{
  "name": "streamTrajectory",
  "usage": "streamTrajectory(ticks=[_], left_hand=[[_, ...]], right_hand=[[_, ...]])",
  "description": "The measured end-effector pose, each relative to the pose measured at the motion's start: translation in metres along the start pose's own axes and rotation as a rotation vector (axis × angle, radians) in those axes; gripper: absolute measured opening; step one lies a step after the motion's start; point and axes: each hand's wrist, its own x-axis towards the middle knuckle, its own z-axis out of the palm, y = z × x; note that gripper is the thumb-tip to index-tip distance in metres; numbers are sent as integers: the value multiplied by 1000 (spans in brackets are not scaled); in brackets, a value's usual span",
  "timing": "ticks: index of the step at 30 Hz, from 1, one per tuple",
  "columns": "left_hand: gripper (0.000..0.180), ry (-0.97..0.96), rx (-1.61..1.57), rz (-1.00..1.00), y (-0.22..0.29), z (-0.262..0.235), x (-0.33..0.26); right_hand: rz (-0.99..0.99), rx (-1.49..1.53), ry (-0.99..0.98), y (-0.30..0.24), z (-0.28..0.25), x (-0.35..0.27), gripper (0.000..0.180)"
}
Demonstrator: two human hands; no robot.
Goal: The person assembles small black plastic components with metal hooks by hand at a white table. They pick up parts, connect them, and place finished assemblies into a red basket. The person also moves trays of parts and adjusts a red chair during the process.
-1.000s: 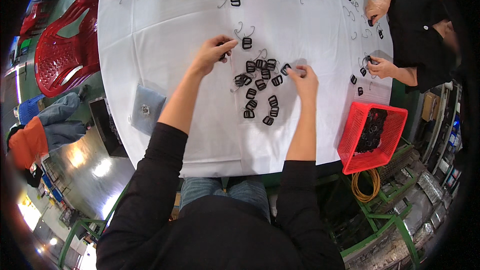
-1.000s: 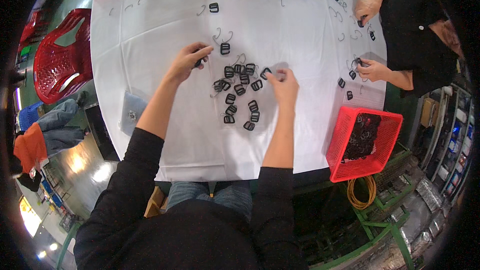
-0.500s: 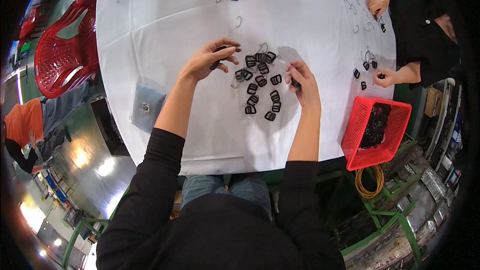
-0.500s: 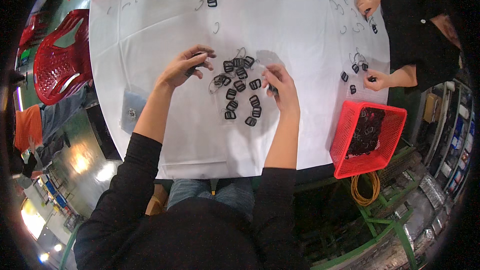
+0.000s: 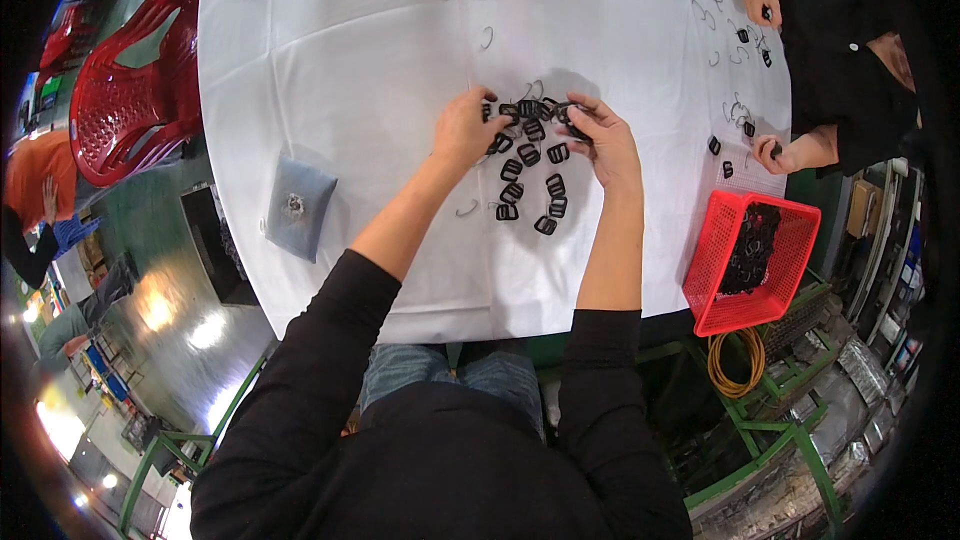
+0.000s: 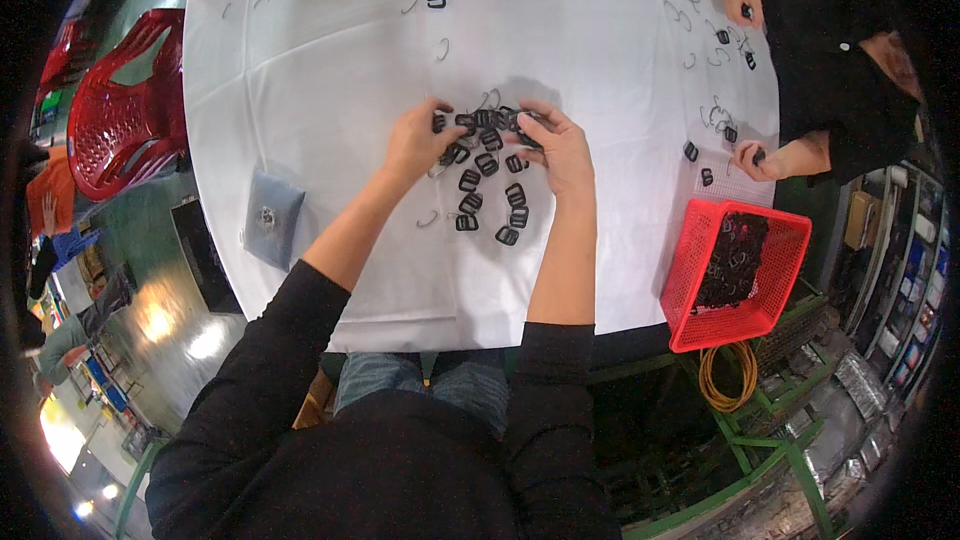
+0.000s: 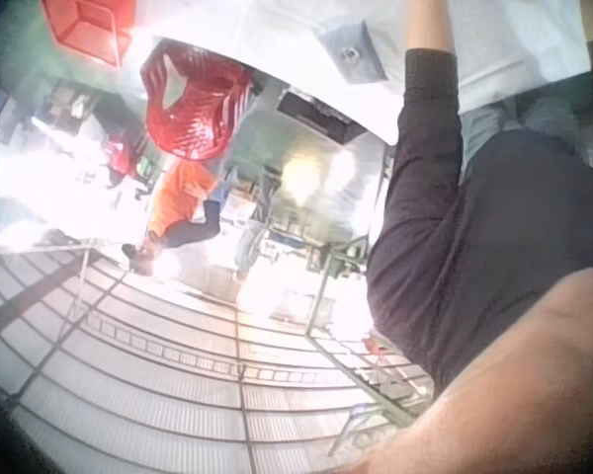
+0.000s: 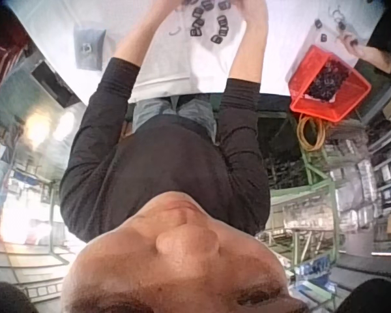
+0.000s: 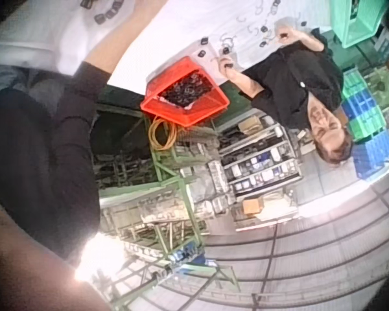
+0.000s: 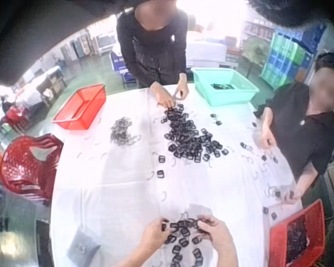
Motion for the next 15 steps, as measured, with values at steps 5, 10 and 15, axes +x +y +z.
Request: streamTrajectory(ticks=[5, 10, 15], left_hand=[[28, -248, 33, 70, 1, -1, 3], [19, -705, -830, -293, -7, -57, 3], [24, -536, -922, -377, -4, -58, 4]], right_hand=[[4, -164, 147, 7, -30, -6, 34], [47, -260, 273, 17, -58, -22, 26], [-62, -248, 294, 24, -65, -27, 22]])
